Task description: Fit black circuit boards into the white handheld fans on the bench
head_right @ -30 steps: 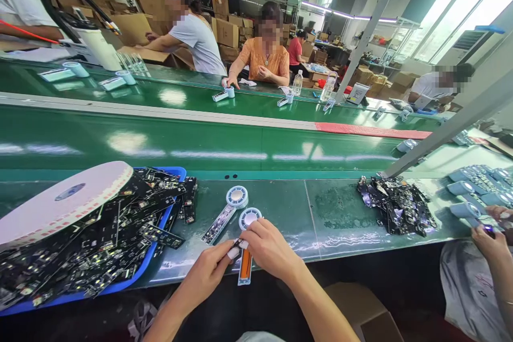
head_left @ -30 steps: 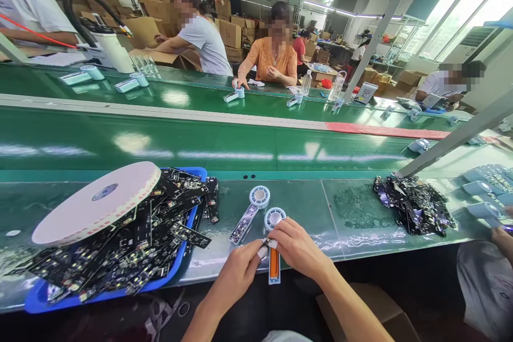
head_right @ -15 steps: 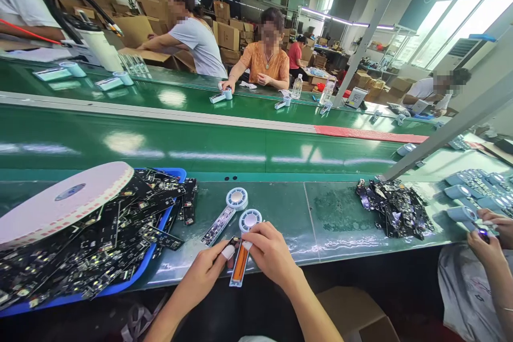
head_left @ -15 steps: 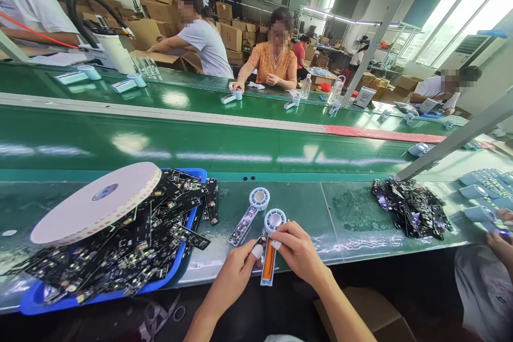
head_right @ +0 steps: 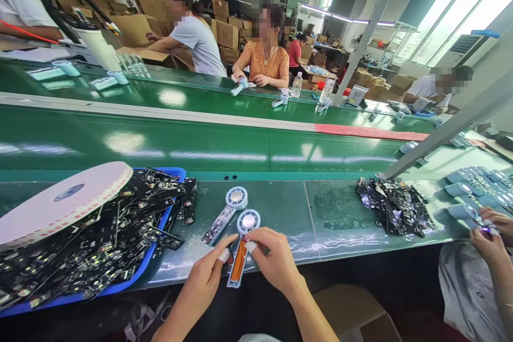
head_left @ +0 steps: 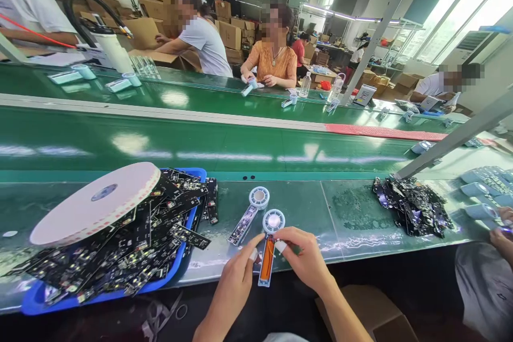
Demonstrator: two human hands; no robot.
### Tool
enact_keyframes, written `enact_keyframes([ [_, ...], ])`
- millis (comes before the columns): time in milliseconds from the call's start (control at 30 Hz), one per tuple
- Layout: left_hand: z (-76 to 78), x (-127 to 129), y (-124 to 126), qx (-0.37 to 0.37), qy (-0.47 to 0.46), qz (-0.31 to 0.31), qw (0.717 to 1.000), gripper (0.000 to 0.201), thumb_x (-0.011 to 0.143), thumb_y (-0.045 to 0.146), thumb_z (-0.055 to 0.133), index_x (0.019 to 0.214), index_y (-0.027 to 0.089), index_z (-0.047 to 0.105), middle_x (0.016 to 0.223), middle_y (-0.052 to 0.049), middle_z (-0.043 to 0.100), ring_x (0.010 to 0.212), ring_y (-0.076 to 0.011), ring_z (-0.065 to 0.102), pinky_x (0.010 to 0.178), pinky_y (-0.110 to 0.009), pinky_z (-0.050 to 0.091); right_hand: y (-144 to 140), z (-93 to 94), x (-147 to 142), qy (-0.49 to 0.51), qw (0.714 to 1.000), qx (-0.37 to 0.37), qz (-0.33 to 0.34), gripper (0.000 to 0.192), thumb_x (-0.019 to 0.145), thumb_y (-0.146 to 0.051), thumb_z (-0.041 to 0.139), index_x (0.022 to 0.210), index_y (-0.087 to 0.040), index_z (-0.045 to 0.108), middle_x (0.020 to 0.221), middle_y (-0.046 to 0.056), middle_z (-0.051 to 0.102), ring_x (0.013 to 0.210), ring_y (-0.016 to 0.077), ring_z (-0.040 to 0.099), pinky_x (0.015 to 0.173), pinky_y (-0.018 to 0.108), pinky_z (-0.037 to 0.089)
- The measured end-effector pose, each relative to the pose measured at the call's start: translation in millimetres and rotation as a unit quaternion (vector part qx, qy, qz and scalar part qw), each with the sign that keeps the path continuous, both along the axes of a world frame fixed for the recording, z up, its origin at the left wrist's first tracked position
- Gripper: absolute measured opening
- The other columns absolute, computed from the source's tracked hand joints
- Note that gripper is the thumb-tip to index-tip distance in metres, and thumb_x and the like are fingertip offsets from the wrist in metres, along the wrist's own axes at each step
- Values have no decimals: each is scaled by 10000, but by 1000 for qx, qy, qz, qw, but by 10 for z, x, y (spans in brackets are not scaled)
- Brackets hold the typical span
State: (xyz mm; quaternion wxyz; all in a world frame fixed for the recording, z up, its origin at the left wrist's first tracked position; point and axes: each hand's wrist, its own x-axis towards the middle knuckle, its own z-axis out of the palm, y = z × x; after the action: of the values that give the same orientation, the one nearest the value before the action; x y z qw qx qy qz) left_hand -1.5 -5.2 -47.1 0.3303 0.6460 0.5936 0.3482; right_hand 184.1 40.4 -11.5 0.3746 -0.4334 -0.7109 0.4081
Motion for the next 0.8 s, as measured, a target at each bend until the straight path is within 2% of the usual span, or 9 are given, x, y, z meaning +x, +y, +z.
enact_keyframes([
  [67, 30, 18, -15, 10, 35, -16, 999, 525, 906, 147, 306, 1284, 256, 653, 1108, -92, 737, 978, -229, 726, 850, -364, 588, 5, -23, -71, 44, 998, -52, 0, 170, 893, -233, 603, 935, -207, 765, 938, 55, 763, 816, 176, 683, 681, 249, 514],
  [133, 58, 43, -35, 5, 58, -22, 998, 518, 916, 161, 288, 1214, 268, 698, 1029, -101, 729, 876, -242, 738, 760, -368, 601, 18, -61, -151, 96, 987, -125, -6, 180, 884, -318, 636, 887, -186, 759, 837, 48, 747, 693, 154, 648, 608, 239, 498],
  [200, 77, 66, -53, 6, 49, -22, 999, 496, 918, 172, 287, 1145, 255, 720, 995, -107, 720, 879, -249, 737, 752, -367, 597, 38, -90, -218, 137, 974, -181, -7, 216, 857, -374, 669, 852, -170, 741, 738, 27, 710, 590, 127, 588, 549, 229, 471],
  [267, 87, 84, -67, 10, 12, -6, 1000, 447, 918, 189, 308, 1134, 233, 697, 992, -106, 726, 932, -246, 731, 808, -367, 588, 58, -95, -255, 150, 972, -179, -17, 214, 853, -374, 668, 848, -169, 727, 707, 12, 682, 577, 121, 567, 552, 231, 470],
  [400, 89, 115, -76, -20, -69, 66, 995, 306, 939, 276, 340, 1052, 215, 618, 915, -83, 736, 846, -229, 725, 779, -359, 584, 57, -92, -239, 44, 998, -14, -35, 155, 886, -221, 594, 894, -193, 746, 796, 29, 678, 675, 142, 593, 621, 249, 493],
  [467, 89, 130, -72, -34, -100, 85, 991, 253, 942, 327, 367, 990, 225, 593, 886, -67, 732, 769, -220, 714, 727, -347, 581, 37, -114, -212, -30, 996, 80, -22, 220, 901, -147, 544, 960, -207, 748, 863, 50, 682, 750, 161, 621, 669, 263, 513],
  [600, 106, 149, -63, -40, -130, 121, 983, 278, 934, 395, 412, 1082, 220, 568, 820, -49, 723, 648, -209, 687, 640, -331, 561, -3, -143, -196, -146, 968, 205, -9, 281, 930, -85, 489, 1059, -196, 714, 927, 82, 667, 845, 203, 621, 728, 308, 531],
  [733, 142, 144, -73, -64, -120, 126, 983, 386, 926, 429, 415, 1212, 194, 523, 654, 1, 680, 514, -201, 639, 603, -337, 555, -13, -69, -235, -252, 932, 259, 1, 204, 939, -94, 520, 982, -194, 693, 897, 74, 653, 776, 212, 560, 667, 322, 492],
  [800, 152, 136, -79, -61, -117, 125, 983, 385, 915, 431, 418, 1185, 190, 550, 709, -29, 720, 535, -205, 664, 620, -347, 571, -6, -24, -254, -289, 917, 275, 7, 185, 939, -94, 527, 946, -197, 681, 905, 72, 654, 765, 211, 544, 662, 327, 474],
])
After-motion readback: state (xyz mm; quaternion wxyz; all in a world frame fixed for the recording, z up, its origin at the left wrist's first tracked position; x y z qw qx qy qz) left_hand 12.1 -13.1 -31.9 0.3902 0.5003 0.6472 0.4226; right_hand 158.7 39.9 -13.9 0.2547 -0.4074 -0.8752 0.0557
